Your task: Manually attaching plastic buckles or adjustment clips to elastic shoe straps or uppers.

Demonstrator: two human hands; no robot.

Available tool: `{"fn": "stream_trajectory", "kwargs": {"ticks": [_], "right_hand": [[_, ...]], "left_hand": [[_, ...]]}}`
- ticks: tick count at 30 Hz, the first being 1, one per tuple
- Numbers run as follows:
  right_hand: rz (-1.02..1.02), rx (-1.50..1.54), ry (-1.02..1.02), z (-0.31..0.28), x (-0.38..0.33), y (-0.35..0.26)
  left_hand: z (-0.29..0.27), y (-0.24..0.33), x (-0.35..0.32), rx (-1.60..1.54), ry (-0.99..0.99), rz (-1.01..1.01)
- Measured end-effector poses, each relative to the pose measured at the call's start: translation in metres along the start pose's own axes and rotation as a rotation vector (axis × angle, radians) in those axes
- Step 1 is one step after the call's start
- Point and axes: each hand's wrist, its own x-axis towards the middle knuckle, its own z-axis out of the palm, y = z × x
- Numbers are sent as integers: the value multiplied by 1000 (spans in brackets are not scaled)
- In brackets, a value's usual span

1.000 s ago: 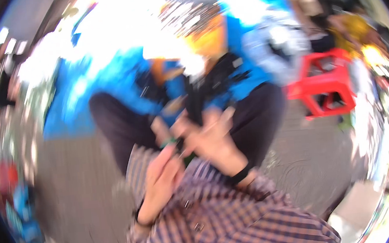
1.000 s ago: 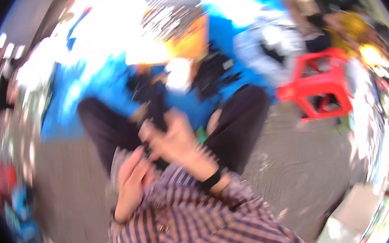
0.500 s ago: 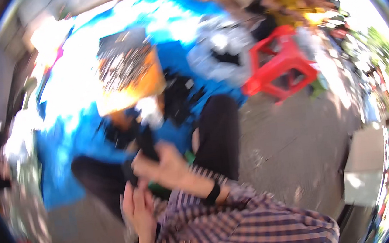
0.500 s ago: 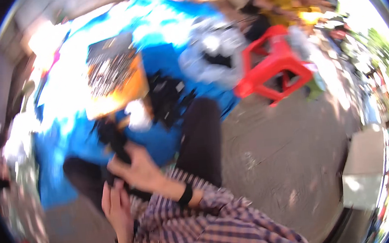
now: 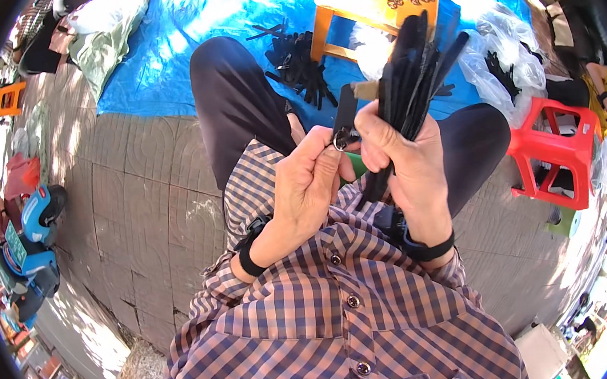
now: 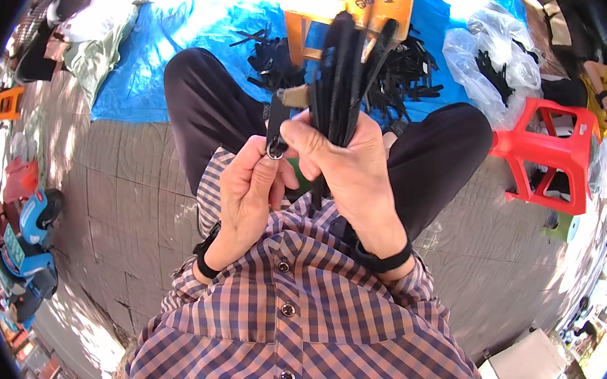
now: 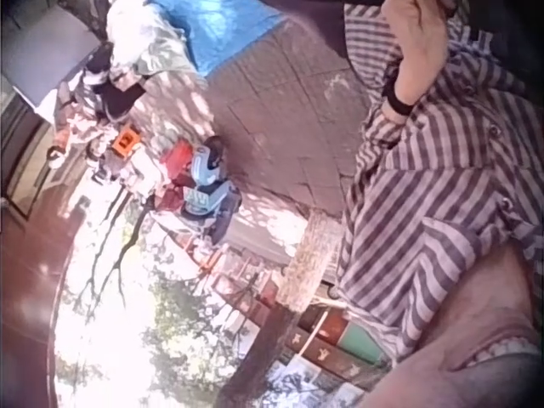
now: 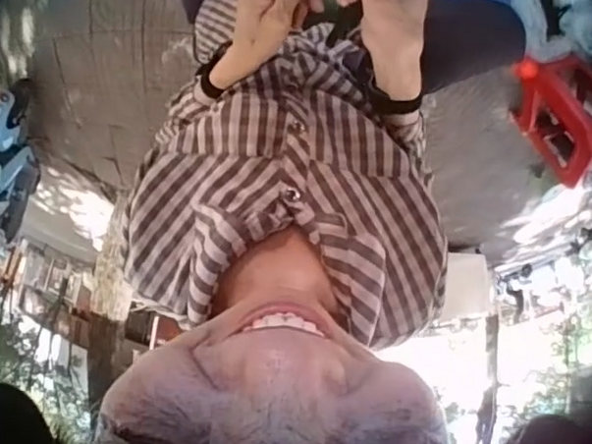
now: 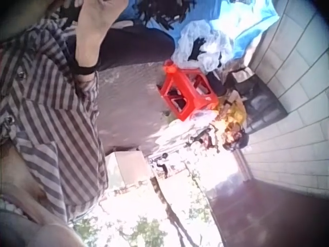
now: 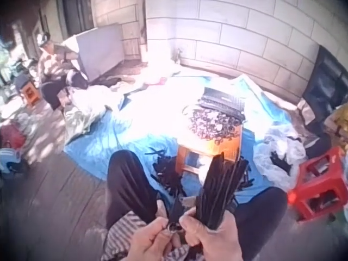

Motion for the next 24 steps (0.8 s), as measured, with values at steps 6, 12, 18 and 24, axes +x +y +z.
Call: {"fn": "stream_trajectory", "kwargs": {"ticks": [6, 12, 18, 24], "right_hand": [[81, -312, 3, 0, -7, -10], [-25, -430, 30, -5, -3, -5], [-53, -435, 78, -6, -4, 2], [3, -177, 32, -6, -6, 9]], "left_hand": [[5, -1, 2, 95, 70, 119], [4, 5, 5, 411, 87, 193], [-2, 8, 11, 428, 3, 360], [-4, 4, 12, 501, 126, 453]]}}
